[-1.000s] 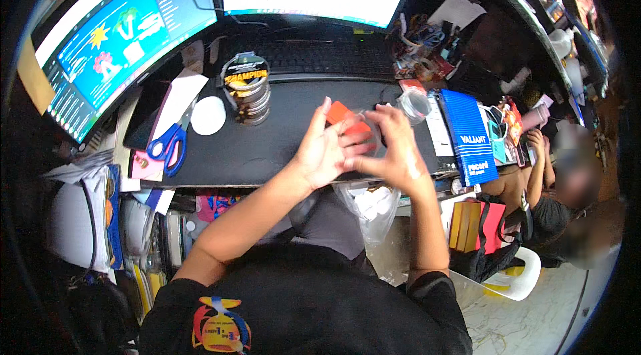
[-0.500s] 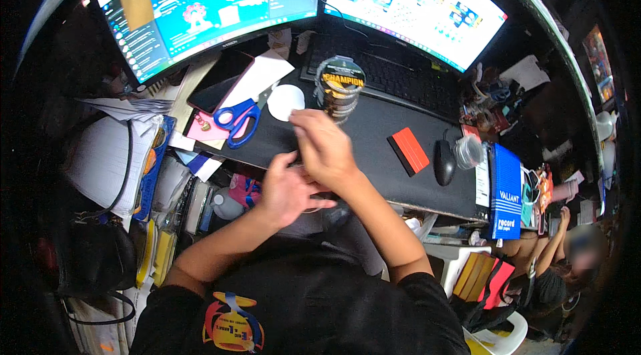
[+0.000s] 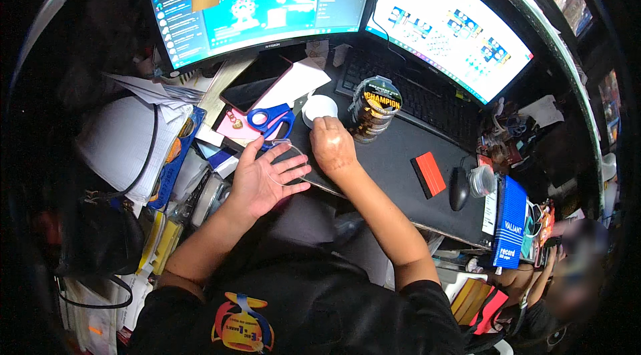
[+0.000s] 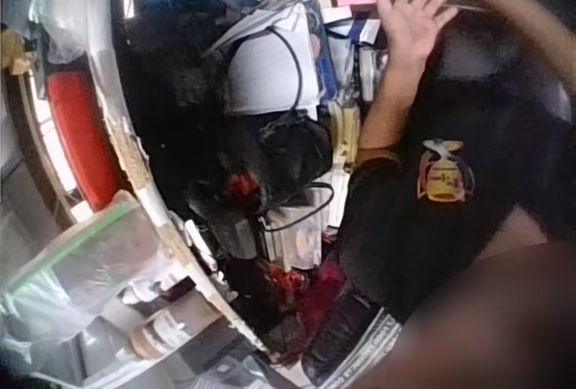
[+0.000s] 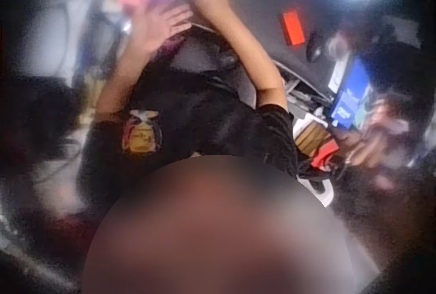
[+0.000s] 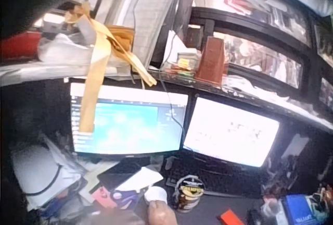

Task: The person repeatedly picks up small white circular discs and clear plastic holders from a desk, places the discs into the holders, and stacks the assembled units. The person also briefly uses a computer mouse and handles a stack of packaged items.

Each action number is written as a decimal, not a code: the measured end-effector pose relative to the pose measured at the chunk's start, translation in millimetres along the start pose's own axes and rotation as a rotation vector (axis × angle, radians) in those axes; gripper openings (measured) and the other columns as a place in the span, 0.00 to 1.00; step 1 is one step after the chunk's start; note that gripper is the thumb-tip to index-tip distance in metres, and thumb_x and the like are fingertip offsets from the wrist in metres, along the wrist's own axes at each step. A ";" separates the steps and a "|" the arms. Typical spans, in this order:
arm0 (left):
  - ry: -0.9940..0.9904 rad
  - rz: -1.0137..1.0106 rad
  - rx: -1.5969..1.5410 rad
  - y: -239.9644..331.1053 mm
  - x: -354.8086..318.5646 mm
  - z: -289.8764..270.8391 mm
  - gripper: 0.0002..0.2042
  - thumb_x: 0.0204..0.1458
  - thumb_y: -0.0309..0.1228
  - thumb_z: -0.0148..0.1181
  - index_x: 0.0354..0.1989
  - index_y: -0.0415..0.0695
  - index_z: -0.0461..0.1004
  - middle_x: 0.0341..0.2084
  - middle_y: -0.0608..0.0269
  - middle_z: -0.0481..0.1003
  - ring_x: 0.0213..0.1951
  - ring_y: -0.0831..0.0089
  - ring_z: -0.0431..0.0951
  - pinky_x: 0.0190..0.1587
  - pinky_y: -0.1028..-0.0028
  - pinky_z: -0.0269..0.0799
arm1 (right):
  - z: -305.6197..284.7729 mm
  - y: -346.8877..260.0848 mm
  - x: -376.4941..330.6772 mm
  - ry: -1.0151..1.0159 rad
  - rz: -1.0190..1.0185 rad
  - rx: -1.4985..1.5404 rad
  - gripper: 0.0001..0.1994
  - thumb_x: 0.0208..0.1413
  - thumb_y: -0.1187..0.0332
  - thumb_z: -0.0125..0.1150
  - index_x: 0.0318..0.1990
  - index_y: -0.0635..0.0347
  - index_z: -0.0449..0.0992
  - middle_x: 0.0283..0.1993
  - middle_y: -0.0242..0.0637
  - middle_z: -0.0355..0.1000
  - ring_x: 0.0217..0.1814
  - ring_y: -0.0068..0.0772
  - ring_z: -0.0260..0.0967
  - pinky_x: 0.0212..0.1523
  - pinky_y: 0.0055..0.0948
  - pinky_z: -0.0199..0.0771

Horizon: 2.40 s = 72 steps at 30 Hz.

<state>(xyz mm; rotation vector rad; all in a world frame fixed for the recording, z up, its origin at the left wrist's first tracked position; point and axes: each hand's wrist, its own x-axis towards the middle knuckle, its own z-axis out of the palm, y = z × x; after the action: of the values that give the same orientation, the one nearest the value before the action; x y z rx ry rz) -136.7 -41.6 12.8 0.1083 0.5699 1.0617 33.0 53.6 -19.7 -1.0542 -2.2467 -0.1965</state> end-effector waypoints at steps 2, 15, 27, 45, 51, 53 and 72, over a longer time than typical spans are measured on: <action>-0.024 0.029 0.090 -2.5 2.7 1.4 0.27 0.57 0.55 0.41 0.54 0.44 0.61 0.56 0.35 0.63 0.56 0.42 0.66 0.55 0.44 0.63 | -2.7 0.6 -2.5 0.091 -0.014 0.035 0.06 0.48 0.75 0.50 0.35 0.66 0.68 0.31 0.47 0.68 0.35 0.47 0.69 0.35 0.40 0.74; -0.099 0.072 0.215 -13.2 5.6 14.6 0.29 0.58 0.56 0.39 0.59 0.46 0.57 0.51 0.37 0.67 0.51 0.50 0.72 0.49 0.54 0.71 | -45.6 -15.7 -18.1 0.298 -0.121 0.278 0.15 0.34 0.81 0.59 0.36 0.62 0.74 0.37 0.43 0.69 0.47 0.50 0.68 0.58 0.52 0.64; -0.426 0.273 0.682 -61.7 -7.2 75.4 0.31 0.54 0.18 0.49 0.65 0.45 0.45 0.57 0.54 0.60 0.54 0.69 0.68 0.50 0.68 0.75 | -158.1 -33.1 -59.7 0.350 0.303 0.385 0.19 0.43 0.78 0.64 0.47 0.64 0.74 0.44 0.48 0.70 0.45 0.43 0.69 0.46 0.35 0.69; -0.531 0.352 0.960 -99.6 -14.0 107.2 0.28 0.57 0.20 0.47 0.64 0.41 0.43 0.62 0.52 0.51 0.58 0.67 0.63 0.49 0.72 0.72 | -193.6 -23.4 -89.8 0.429 0.278 0.279 0.20 0.44 0.80 0.62 0.48 0.67 0.72 0.40 0.45 0.69 0.39 0.42 0.67 0.41 0.34 0.68; -0.590 0.397 1.000 -102.4 -15.5 111.4 0.27 0.58 0.20 0.46 0.64 0.42 0.43 0.61 0.52 0.52 0.59 0.67 0.62 0.51 0.72 0.70 | -195.6 -20.9 -91.9 0.485 0.243 0.262 0.19 0.43 0.79 0.64 0.47 0.66 0.74 0.40 0.44 0.70 0.38 0.41 0.68 0.40 0.34 0.67; -0.589 0.417 1.024 -102.3 -16.5 113.0 0.27 0.58 0.20 0.46 0.64 0.42 0.43 0.61 0.51 0.52 0.59 0.67 0.62 0.51 0.72 0.70 | -196.2 -20.1 -92.3 0.486 0.238 0.242 0.19 0.43 0.79 0.65 0.47 0.65 0.74 0.40 0.43 0.71 0.38 0.41 0.68 0.40 0.33 0.67; -0.484 0.312 0.953 -89.2 3.7 106.9 0.29 0.57 0.22 0.50 0.65 0.41 0.44 0.58 0.48 0.59 0.53 0.68 0.70 0.46 0.73 0.75 | -181.1 -14.3 -106.8 0.427 0.146 0.404 0.22 0.33 0.85 0.63 0.39 0.58 0.65 0.49 0.43 0.71 0.40 0.46 0.68 0.42 0.40 0.62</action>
<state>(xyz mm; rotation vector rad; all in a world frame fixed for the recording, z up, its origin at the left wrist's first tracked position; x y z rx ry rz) -12.0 -63.1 71.0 1.2873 0.5803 0.9329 161.3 -93.7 59.1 -0.8565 -1.7247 0.0874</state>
